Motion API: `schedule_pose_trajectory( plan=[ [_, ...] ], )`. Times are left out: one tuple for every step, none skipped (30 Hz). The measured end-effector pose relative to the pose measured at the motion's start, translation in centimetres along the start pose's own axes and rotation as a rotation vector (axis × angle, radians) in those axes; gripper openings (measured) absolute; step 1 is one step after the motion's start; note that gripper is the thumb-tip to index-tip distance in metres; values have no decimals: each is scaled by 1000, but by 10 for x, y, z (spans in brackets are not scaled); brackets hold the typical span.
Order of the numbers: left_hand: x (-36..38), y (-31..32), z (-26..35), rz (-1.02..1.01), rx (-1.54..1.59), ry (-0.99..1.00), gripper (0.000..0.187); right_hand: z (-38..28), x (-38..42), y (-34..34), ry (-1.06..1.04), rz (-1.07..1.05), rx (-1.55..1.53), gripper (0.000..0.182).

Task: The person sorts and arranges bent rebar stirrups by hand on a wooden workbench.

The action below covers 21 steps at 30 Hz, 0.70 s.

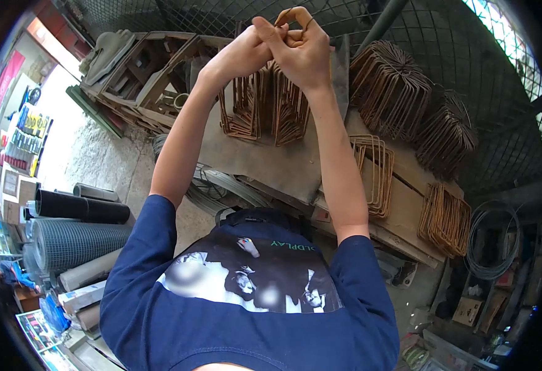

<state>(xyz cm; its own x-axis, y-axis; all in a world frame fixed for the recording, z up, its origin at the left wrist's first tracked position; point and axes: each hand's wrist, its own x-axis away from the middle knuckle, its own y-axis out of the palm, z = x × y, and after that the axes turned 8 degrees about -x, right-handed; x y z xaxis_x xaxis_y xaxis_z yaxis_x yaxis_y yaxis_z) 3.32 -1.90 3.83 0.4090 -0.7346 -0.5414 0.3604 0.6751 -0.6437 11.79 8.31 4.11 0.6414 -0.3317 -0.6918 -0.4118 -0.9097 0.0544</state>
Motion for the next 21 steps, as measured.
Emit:
schedule_pose_trajectory(
  plan=[
    [0, 1, 2, 44, 57, 42, 32, 2, 0, -3, -23, -15, 66, 20],
    [2, -3, 3, 48, 57, 36, 32, 4, -1, -4, -20, -20, 64, 20],
    [2, -8, 7, -24, 61, -14, 32, 4, -3, -5, 4, -30, 70, 21],
    [3, -10, 10, -97, 67, -64, 32, 4, -3, -5, 29, -39, 78, 24],
    [4, -11, 10, -90, 25, -42, 31, 2, -3, -5, 43, -26, 55, 30],
    [6, -11, 9, -88, 27, -41, 31, 3, -3, -6, 44, -27, 57, 30],
    [10, -10, 6, -40, 15, 5, 30, 4, -3, -6, 23, -58, 89, 30],
    [14, -9, 2, 7, 3, 49, 28, 5, -2, -6, 3, -88, 120, 30],
    [17, -7, -3, 6, 6, 49, 28, 4, 0, -4, 5, -88, 122, 30],
    [20, -4, -10, 104, -20, 105, 32, 2, 2, 1, 5, -96, 70, 32],
    [23, -2, -16, 201, -45, 160, 38, 0, 4, 4, 6, -105, 19, 35],
    [30, -2, -19, 200, -41, 162, 38, -1, 7, 3, 7, -102, 22, 35],
    [38, -3, -20, 251, -199, 187, 52, -1, 8, 2, 1, -83, 12, 35],
    [45, -1, -23, 303, -357, 211, 67, -1, 9, 2, -6, -63, 1, 35],
    [54, 9, -33, 262, -404, 126, 101, -1, 12, 3, -6, -62, 2, 35],
    [64, 21, -37, 262, -405, 129, 101, 0, 14, 5, -22, -49, 5, 34],
    [76, 35, -37, 352, -444, 40, 113, 0, 16, 8, -38, -35, 10, 33],
    [89, 49, -39, 443, -481, -51, 125, -2, 21, 11, -39, -36, 12, 33],
    [99, 62, -49, 446, -538, -122, 141, -5, 27, 15, -100, -24, 61, 32],
    [106, 73, -53, 452, -540, -119, 141, -8, 32, 19, -164, -11, 108, 31],
    [111, 81, -56, 490, -482, -227, 142, -13, 38, 21, -134, -7, 110, 30]
  ],
)
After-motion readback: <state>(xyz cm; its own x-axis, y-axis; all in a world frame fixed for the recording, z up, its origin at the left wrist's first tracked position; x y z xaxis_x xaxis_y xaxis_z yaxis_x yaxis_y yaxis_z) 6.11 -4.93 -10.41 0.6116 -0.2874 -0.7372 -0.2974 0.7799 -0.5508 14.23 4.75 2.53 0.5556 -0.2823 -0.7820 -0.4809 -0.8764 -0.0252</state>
